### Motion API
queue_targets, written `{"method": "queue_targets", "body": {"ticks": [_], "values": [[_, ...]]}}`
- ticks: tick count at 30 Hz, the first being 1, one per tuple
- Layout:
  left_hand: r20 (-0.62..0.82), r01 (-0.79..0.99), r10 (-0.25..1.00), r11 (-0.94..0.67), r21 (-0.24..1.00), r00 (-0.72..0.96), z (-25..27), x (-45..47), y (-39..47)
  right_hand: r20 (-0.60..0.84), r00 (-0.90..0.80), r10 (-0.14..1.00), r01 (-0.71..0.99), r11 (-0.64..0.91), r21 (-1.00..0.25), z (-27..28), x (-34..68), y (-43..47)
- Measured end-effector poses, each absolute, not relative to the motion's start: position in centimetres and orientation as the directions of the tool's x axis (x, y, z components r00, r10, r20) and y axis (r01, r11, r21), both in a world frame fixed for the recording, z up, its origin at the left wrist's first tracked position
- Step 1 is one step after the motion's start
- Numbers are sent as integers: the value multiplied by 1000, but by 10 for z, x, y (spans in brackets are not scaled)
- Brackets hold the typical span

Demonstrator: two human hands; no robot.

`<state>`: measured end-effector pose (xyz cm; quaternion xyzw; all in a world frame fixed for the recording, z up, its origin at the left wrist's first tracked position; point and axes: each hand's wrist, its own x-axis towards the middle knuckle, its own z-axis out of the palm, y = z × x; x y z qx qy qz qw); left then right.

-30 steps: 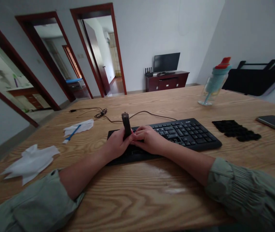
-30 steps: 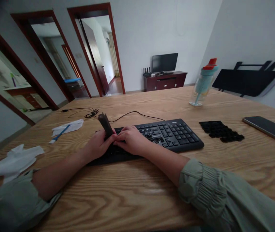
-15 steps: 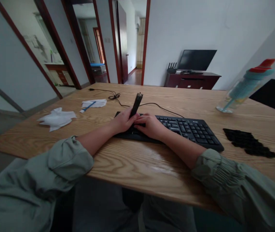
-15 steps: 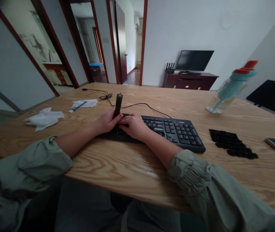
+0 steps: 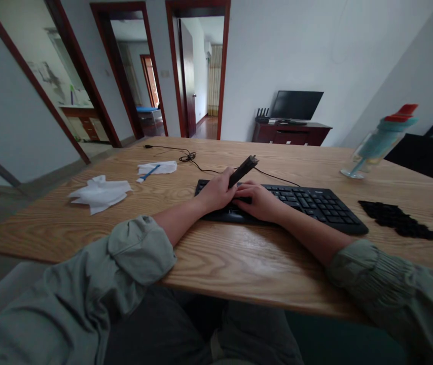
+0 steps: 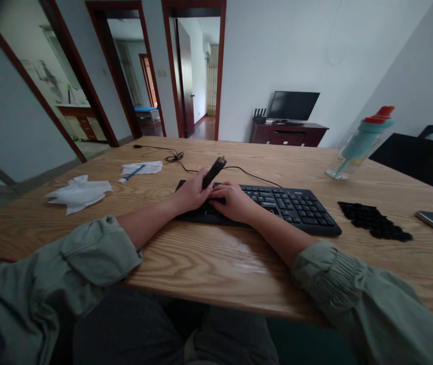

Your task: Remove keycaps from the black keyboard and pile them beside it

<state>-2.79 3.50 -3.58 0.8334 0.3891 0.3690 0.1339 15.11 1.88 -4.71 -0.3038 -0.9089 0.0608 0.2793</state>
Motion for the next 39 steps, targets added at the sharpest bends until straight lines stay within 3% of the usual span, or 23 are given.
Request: {"method": "queue_targets", "body": {"ticks": [4, 11, 17, 23, 33, 39], "values": [[585, 551, 767, -618, 562, 264, -34, -25, 36, 466, -621, 630, 546, 775, -320, -48, 151, 17], [647, 562, 744, -611, 558, 166, -19, -38, 36, 514, -484, 708, 584, 699, -414, -44, 154, 3], [732, 577, 679, -580, 576, -49, -6, -78, 60, 634, -221, 741, 693, 576, -433, -26, 171, -28], [731, 582, 679, -570, 580, -65, -12, -90, 70, 631, -119, 767, 769, 473, -430, -27, 190, -18], [697, 560, 699, -518, 647, -158, -16, -93, 74, 597, -140, 790, 748, 480, -458, -28, 196, -9], [702, 587, 698, -513, 627, -140, -20, -96, 78, 577, -165, 800, 746, 484, -458, -28, 195, -8]]}}
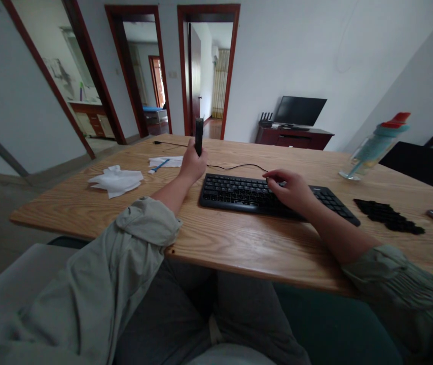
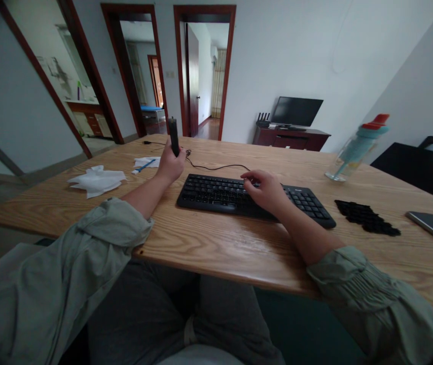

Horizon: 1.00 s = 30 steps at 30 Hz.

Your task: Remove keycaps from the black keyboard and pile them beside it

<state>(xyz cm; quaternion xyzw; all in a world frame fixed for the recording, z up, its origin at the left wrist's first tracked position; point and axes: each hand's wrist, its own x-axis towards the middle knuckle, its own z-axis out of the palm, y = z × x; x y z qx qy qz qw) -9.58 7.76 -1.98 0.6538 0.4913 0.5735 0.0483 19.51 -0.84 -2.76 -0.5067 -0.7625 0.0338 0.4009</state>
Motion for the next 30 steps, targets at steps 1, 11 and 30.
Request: {"method": "queue_targets", "body": {"ticks": [1, 11, 30], "values": [[707, 590, 694, -517, 620, -134, -20, -96, 78, 574, -161, 803, 746, 479, -462, -28, 195, -8], [713, 542, 684, -544, 641, -157, -21, -101, 80, 518, -193, 833, 745, 468, -475, -26, 197, -11], [691, 573, 696, -490, 657, -196, -17, -117, 83, 532, -270, 803, 710, 539, -453, -24, 190, -12]]}}
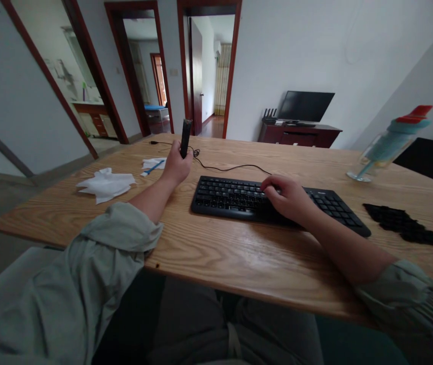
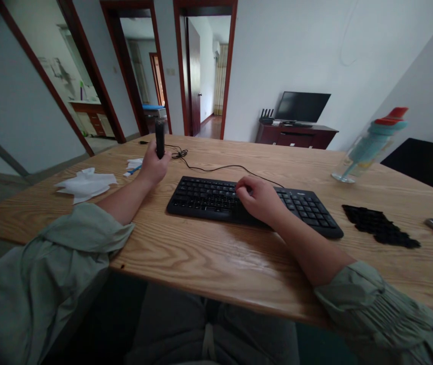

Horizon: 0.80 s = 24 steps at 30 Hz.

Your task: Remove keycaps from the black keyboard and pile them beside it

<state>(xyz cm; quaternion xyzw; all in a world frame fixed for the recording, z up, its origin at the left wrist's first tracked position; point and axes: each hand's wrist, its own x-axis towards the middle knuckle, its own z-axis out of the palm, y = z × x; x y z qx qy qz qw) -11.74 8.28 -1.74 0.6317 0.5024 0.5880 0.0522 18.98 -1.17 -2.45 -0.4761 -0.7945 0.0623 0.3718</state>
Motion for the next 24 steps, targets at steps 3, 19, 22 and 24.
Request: {"method": "queue_targets", "body": {"ticks": [3, 19, 22, 24], "values": [[694, 562, 694, -503, 657, -192, -16, -117, 83, 580, -253, 775, 703, 559, -440, -22, 192, -14], [648, 151, 733, -631, 761, -207, 19, -121, 26, 526, -401, 750, 643, 639, -422, -13, 176, -44], [603, -88, 795, -597, 797, 63, 16, -140, -56, 476, -511, 716, 623, 690, -370, -10, 194, -55], [564, -10, 784, -582, 813, 259, 3, -154, -116, 446, -536, 716, 619, 693, -369, -7, 215, -65]]}}
